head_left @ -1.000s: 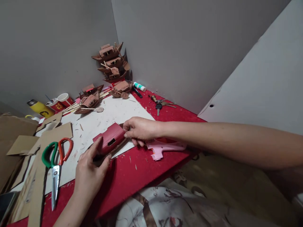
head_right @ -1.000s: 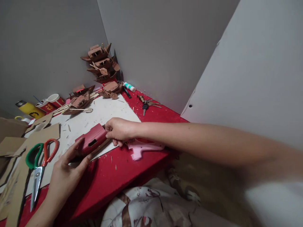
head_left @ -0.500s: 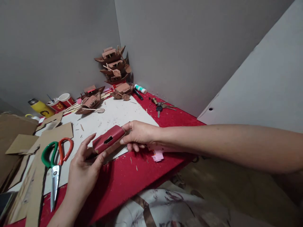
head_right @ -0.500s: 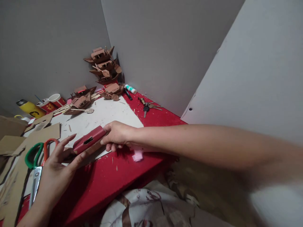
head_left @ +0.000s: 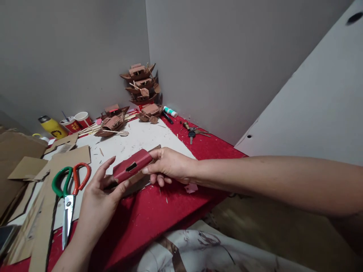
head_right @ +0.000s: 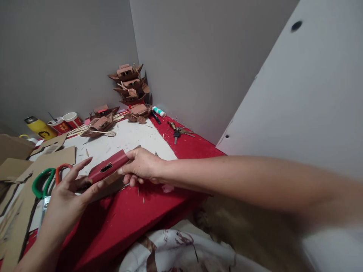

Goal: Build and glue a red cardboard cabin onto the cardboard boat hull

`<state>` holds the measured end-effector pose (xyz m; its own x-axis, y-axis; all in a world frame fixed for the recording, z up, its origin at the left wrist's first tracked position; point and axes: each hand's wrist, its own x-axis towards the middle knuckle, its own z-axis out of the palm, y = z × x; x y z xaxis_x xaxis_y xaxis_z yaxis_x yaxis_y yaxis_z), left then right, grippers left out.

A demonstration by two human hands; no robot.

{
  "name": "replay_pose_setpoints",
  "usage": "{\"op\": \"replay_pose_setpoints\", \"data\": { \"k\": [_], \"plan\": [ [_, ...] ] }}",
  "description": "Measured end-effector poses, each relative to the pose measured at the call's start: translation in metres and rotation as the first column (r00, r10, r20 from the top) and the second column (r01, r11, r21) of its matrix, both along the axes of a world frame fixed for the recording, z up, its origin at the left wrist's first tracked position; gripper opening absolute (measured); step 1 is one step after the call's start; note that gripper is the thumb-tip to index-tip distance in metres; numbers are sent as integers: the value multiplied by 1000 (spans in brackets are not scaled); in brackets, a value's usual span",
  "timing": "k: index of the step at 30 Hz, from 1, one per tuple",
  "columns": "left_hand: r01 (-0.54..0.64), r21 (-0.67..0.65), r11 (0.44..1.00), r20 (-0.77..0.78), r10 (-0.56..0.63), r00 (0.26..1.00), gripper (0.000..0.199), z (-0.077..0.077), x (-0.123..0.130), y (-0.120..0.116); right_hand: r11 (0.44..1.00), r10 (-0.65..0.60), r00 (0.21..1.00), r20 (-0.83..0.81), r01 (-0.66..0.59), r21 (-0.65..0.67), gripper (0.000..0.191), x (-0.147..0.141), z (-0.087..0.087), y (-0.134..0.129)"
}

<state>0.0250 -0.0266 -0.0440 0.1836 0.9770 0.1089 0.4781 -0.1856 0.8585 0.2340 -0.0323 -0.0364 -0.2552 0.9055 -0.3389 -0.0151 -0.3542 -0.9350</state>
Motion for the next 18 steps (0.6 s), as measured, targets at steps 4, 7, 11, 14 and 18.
{"op": "replay_pose_setpoints", "data": {
  "k": [4,7,11,14,18],
  "plan": [
    [7,34,999,22,-7,1000,68,-2,-4,0,999,5,1000,26,-4,-37,14,-5,4,-1],
    [28,72,997,58,-32,998,61,1,-6,-3,999,24,999,30,-22,-47,14,-7,6,-2],
    [49,92,995,108,-59,992,47,4,-6,-8,999,35,999,11,-35,-12,15,-9,4,-3],
    [35,131,991,104,-49,993,41,1,-6,-7,999,33,999,3,-33,38,16,-11,3,-4],
    [-26,328,944,25,19,1000,43,-6,-7,-3,996,-11,1000,-16,12,84,17,-10,3,-3]
  ]
}}
